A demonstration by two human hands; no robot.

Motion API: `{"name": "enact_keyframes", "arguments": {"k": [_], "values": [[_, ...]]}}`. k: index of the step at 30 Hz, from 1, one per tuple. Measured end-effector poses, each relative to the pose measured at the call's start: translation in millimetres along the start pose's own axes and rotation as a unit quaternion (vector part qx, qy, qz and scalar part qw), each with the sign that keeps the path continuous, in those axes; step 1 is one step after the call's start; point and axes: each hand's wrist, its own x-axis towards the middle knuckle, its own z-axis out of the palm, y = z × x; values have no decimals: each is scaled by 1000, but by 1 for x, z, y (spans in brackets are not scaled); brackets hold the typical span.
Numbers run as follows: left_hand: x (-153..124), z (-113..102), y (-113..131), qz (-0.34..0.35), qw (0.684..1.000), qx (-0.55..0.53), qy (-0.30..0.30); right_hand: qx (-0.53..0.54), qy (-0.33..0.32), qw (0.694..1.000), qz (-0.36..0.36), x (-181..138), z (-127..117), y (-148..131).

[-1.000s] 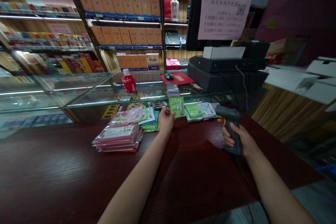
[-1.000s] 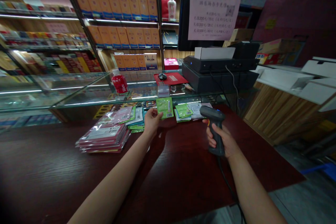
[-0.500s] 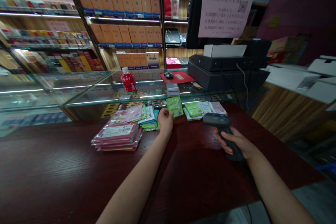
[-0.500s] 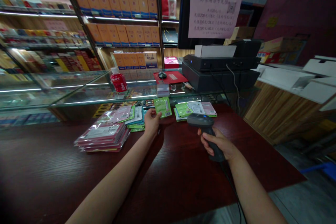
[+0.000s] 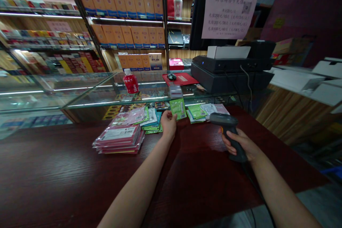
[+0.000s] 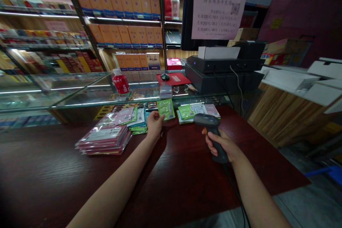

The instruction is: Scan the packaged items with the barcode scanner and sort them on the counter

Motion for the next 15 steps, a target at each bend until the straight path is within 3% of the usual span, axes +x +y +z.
{"name": "enact_keyframes", "arguments": {"k": [9,15], "values": [[-6,3,2,-41,998,-35,-40,111,158,975,-107,10,-15,-7],[-18,9,20,-100,984,-109,-104,136,182,965,-127,14,-23,-5]]}}
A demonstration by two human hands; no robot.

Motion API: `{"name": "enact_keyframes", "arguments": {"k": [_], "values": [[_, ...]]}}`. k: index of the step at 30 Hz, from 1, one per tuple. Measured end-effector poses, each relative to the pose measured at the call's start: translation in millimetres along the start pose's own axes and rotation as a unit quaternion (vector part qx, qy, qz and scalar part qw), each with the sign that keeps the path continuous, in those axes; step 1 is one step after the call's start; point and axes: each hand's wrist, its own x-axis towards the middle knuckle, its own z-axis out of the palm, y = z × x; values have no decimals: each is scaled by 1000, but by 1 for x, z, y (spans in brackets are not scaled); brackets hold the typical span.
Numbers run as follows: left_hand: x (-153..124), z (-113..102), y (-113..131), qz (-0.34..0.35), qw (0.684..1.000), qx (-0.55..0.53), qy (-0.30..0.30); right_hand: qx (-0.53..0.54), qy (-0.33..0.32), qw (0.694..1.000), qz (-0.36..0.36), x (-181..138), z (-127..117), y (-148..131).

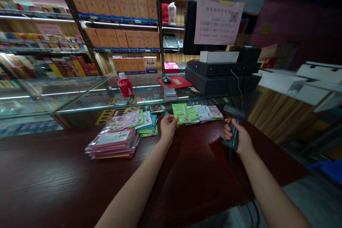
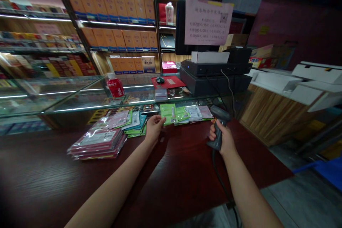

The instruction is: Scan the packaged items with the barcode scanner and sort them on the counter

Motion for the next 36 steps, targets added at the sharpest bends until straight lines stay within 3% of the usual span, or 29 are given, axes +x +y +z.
{"name": "enact_keyframes", "arguments": {"k": [7,12,20,24,26,29,32,36], "values": [[-5,21,6,-64,994,-56,-66,7,22,1000,-11,4,-1,4],[3,51,3,-107,991,-57,-55,24,39,999,-7,6,-2,3],[34,108,-6,-112,992,49,-26,22,52,998,-16,8,-1,4],[39,112,-6,-29,980,194,-22,31,55,998,-14,9,0,4],[37,106,-3,62,945,317,-38,33,50,998,-12,9,0,4],[27,96,3,175,856,477,-95,32,47,998,-8,9,0,4],[18,92,4,221,782,561,-158,26,45,999,-7,9,0,4],[15,98,-2,244,729,609,-195,26,44,999,-10,8,0,4]]}}
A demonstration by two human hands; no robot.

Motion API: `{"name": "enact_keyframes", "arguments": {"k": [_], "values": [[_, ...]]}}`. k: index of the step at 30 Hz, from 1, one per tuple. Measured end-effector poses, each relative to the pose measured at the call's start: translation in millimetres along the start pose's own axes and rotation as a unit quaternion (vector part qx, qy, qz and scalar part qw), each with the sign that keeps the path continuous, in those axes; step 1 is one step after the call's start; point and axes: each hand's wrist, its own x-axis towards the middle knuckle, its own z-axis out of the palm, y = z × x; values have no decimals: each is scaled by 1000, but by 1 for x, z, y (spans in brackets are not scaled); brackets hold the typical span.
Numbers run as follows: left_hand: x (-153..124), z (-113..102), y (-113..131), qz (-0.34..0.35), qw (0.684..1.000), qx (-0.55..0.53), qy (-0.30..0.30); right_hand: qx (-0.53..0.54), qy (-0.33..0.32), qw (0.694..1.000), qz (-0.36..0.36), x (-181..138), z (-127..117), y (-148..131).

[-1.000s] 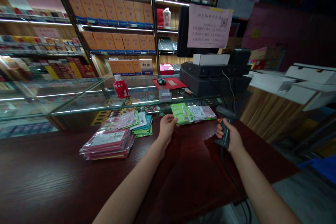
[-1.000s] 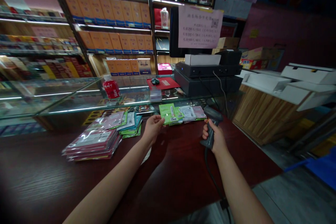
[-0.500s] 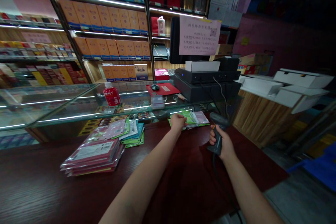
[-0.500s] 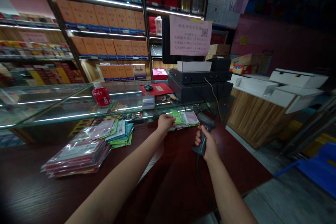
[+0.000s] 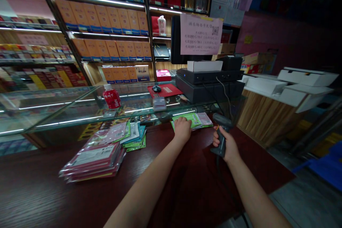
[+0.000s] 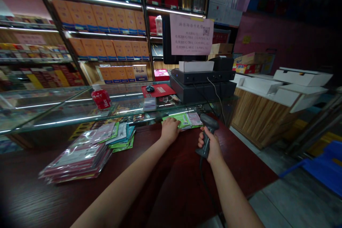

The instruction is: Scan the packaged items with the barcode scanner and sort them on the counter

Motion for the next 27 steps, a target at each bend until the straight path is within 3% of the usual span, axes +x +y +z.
{"name": "enact_keyframes", "arguments": {"k": [5,18,27], "values": [[14,9,8,10,999,45,-27,19,11,1000,1,0,1,0],[26,35,20,45,998,51,0,33,15,999,1,0,4,-2],[15,24,18,50,997,62,-23,34,20,999,2,-1,4,-1]]}}
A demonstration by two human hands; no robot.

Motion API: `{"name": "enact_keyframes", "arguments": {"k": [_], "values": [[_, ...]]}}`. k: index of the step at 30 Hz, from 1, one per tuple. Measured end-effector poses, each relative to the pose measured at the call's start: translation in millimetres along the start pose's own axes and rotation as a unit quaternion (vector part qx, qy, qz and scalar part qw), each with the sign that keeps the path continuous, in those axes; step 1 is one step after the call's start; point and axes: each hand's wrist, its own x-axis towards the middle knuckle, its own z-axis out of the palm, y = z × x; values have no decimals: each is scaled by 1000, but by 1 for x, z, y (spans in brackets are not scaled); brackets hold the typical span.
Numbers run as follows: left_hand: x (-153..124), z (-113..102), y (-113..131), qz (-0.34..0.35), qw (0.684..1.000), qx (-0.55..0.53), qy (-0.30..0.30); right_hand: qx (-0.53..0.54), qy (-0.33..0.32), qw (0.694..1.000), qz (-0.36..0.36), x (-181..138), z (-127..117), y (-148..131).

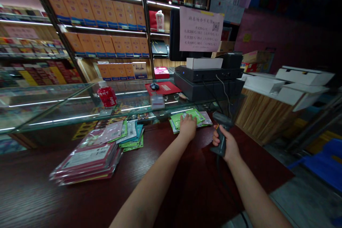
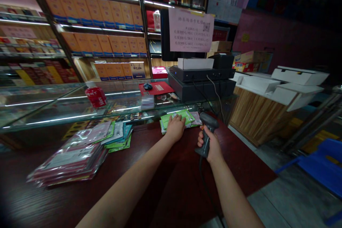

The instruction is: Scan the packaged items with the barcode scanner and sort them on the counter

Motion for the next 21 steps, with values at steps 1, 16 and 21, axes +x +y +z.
{"name": "enact_keyframes", "arguments": {"k": [1,16,21], "values": [[-3,-2,-1,0,1000,-3,2,1,0,1000,1,0,0,0],[-86,-49,-71,-56,997,-26,49,-30,-12,999,15,-7,0,1],[-101,-66,-94,-100,994,13,51,-46,-10,999,25,-10,-2,3]]}}
